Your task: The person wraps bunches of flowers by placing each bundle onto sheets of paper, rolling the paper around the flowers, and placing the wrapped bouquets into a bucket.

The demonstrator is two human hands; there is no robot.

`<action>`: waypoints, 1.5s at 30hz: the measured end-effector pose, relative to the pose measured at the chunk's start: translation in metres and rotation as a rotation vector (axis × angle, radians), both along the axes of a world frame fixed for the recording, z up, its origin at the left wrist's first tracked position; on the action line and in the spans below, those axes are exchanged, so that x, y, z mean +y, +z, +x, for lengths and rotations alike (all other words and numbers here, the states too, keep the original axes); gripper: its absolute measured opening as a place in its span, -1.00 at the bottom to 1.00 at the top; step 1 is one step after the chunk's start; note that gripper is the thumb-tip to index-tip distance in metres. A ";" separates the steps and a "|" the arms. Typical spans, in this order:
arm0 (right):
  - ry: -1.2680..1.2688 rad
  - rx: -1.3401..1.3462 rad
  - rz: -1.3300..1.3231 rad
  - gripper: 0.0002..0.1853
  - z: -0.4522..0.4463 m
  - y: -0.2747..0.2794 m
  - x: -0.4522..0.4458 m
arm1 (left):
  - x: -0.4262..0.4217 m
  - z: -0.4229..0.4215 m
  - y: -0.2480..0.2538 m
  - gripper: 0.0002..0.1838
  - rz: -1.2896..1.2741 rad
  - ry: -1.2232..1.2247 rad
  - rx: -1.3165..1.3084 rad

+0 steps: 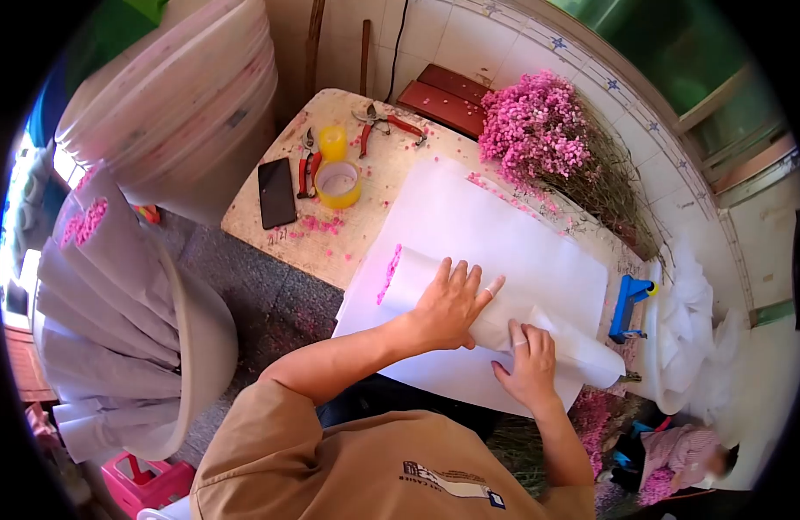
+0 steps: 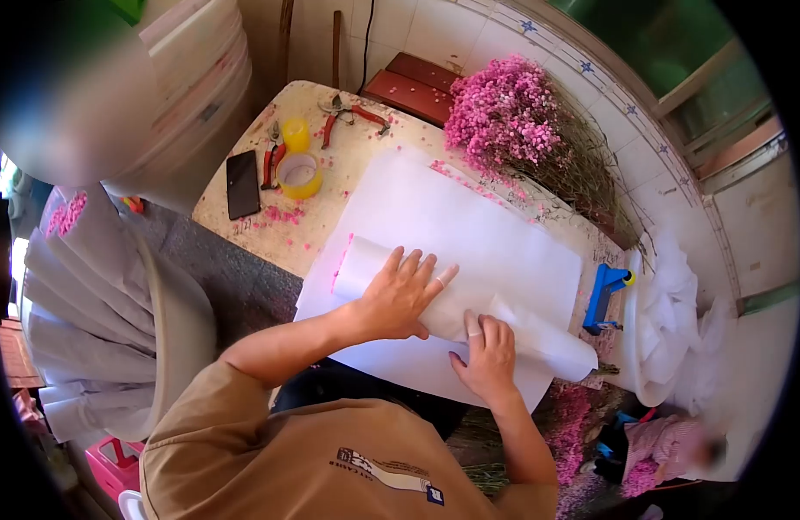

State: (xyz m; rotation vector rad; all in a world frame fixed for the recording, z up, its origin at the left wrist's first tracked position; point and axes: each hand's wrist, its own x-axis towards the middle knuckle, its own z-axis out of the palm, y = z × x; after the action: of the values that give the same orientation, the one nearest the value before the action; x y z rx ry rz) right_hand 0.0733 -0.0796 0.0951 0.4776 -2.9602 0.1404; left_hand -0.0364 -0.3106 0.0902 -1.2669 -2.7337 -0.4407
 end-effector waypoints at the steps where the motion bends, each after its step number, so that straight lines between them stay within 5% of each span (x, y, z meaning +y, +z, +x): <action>1: -0.008 -0.072 -0.033 0.01 -0.003 0.005 0.005 | -0.002 0.003 -0.003 0.22 -0.027 -0.012 0.007; 6: 0.019 -0.134 -0.029 0.14 -0.040 0.040 0.007 | -0.017 0.037 -0.011 0.11 0.084 0.011 0.065; 12: -0.028 -0.610 -0.008 0.29 -0.066 0.042 -0.007 | -0.018 0.051 -0.025 -0.13 0.213 0.061 0.093; 28: -0.027 -0.617 -0.078 0.28 -0.057 0.045 -0.005 | -0.020 0.054 -0.017 -0.21 0.241 0.055 0.063; 31: 0.014 -0.495 -0.133 0.14 -0.038 0.043 -0.007 | -0.020 0.054 -0.016 -0.22 0.232 0.057 0.053; 33: 0.270 -0.018 -0.317 -0.04 -0.002 0.031 -0.006 | -0.020 0.054 -0.016 -0.21 0.228 0.057 0.040; 36: 0.349 -0.124 -0.532 -0.45 0.057 0.013 -0.022 | -0.022 0.060 -0.020 -0.20 0.219 0.049 0.031; 39: 0.301 -0.148 -0.446 -0.46 0.099 -0.021 -0.012 | -0.022 0.064 -0.026 -0.18 0.216 0.040 0.039; 41: -0.029 -0.005 -0.150 -0.46 0.120 -0.031 0.008 | -0.023 0.065 -0.027 -0.17 0.215 0.050 0.036; 45: -0.193 0.019 -0.006 -0.33 0.123 -0.041 0.055 | -0.024 0.062 -0.024 -0.20 0.177 0.040 0.080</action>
State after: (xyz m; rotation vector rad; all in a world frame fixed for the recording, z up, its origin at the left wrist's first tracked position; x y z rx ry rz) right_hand 0.1964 -0.0245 0.0542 0.1890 -2.9652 0.1224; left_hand 0.0253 -0.3341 0.0661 -1.1580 -2.5844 -0.5992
